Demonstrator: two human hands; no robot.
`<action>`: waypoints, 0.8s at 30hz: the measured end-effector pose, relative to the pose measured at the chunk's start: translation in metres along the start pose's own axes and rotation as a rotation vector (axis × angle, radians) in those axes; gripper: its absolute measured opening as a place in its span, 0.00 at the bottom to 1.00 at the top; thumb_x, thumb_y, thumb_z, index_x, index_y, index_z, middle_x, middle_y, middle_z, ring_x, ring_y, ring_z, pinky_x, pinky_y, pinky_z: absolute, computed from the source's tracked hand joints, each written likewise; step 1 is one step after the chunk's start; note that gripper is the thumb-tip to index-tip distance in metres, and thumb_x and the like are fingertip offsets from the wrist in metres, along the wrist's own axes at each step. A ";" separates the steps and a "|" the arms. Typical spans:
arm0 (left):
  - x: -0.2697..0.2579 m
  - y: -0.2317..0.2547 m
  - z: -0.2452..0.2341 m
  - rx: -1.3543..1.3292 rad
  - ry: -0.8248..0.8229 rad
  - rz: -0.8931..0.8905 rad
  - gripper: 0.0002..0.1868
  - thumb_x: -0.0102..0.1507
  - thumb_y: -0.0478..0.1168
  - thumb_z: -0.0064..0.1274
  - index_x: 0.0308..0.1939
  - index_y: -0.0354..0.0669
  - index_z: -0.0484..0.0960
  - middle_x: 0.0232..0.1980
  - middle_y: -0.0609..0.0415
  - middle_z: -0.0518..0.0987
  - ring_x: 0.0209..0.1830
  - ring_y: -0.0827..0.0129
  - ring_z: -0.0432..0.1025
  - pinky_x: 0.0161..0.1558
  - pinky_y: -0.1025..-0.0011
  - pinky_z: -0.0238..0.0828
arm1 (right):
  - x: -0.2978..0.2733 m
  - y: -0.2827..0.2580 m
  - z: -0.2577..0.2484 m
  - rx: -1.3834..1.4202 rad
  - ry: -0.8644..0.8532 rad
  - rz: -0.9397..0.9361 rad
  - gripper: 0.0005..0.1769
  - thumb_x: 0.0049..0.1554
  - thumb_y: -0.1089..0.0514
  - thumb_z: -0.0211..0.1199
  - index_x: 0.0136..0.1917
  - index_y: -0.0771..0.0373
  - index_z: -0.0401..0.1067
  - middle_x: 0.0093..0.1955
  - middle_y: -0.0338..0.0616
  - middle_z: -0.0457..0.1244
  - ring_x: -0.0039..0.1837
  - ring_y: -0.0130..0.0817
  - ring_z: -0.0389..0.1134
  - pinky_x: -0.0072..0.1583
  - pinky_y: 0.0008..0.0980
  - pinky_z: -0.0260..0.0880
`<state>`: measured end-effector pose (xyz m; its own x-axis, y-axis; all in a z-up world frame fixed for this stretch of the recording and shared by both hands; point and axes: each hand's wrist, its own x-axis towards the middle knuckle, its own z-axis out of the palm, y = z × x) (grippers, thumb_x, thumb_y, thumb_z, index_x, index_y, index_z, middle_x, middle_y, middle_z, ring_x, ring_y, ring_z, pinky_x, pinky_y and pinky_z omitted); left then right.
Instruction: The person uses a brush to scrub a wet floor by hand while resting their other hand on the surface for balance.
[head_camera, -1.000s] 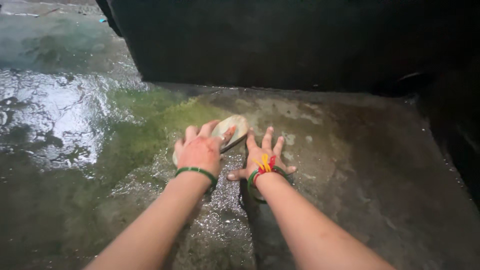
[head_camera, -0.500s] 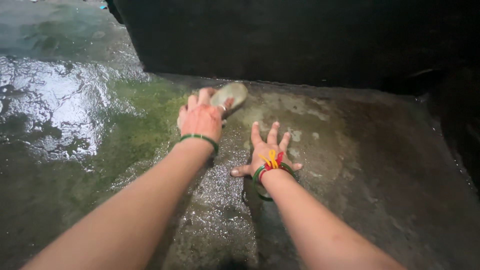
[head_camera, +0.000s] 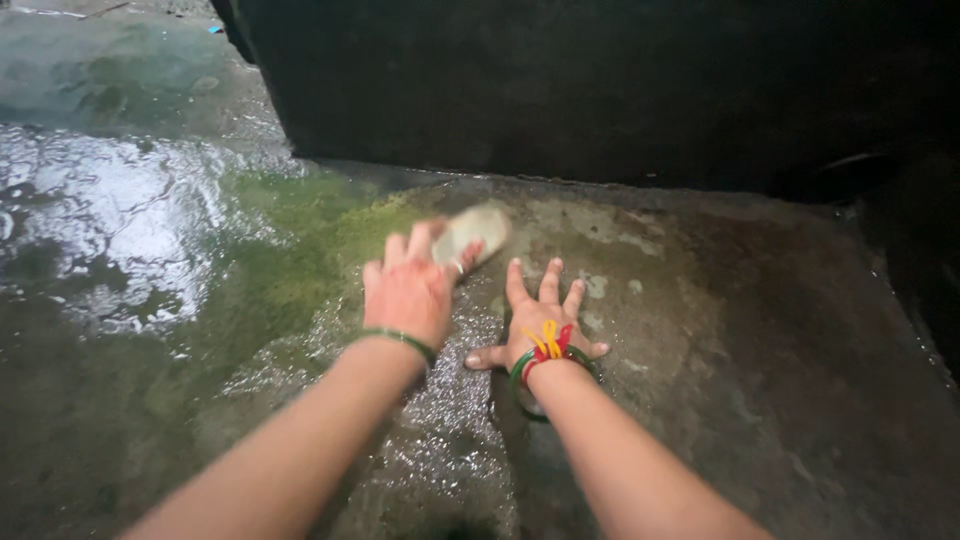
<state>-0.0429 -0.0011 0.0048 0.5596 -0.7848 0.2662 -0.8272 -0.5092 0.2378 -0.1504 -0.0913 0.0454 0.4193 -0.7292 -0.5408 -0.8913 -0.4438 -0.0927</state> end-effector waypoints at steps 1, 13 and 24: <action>0.017 -0.005 0.002 -0.021 -0.019 -0.051 0.28 0.59 0.39 0.58 0.60 0.79 0.79 0.69 0.59 0.66 0.62 0.58 0.63 0.50 0.52 0.65 | -0.001 0.000 0.000 -0.001 0.000 -0.003 0.82 0.31 0.33 0.84 0.83 0.25 0.29 0.88 0.34 0.18 0.87 0.49 0.21 0.70 0.83 0.45; -0.048 0.011 -0.028 -0.127 -0.040 -0.109 0.30 0.56 0.38 0.57 0.60 0.78 0.80 0.70 0.59 0.68 0.61 0.59 0.66 0.53 0.55 0.66 | -0.014 -0.002 -0.010 0.037 -0.012 0.003 0.80 0.33 0.34 0.84 0.83 0.25 0.30 0.88 0.32 0.19 0.87 0.47 0.23 0.71 0.82 0.44; 0.052 -0.024 -0.015 -0.036 -0.114 -0.198 0.31 0.57 0.41 0.61 0.62 0.79 0.78 0.71 0.62 0.65 0.65 0.57 0.63 0.59 0.52 0.62 | -0.013 -0.004 -0.012 0.049 -0.045 0.020 0.78 0.35 0.36 0.84 0.82 0.24 0.30 0.88 0.31 0.19 0.87 0.47 0.22 0.72 0.81 0.44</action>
<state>0.0067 -0.0241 0.0273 0.6996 -0.7069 0.1043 -0.6985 -0.6458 0.3084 -0.1502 -0.0864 0.0633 0.3943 -0.7132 -0.5796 -0.9073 -0.4024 -0.1220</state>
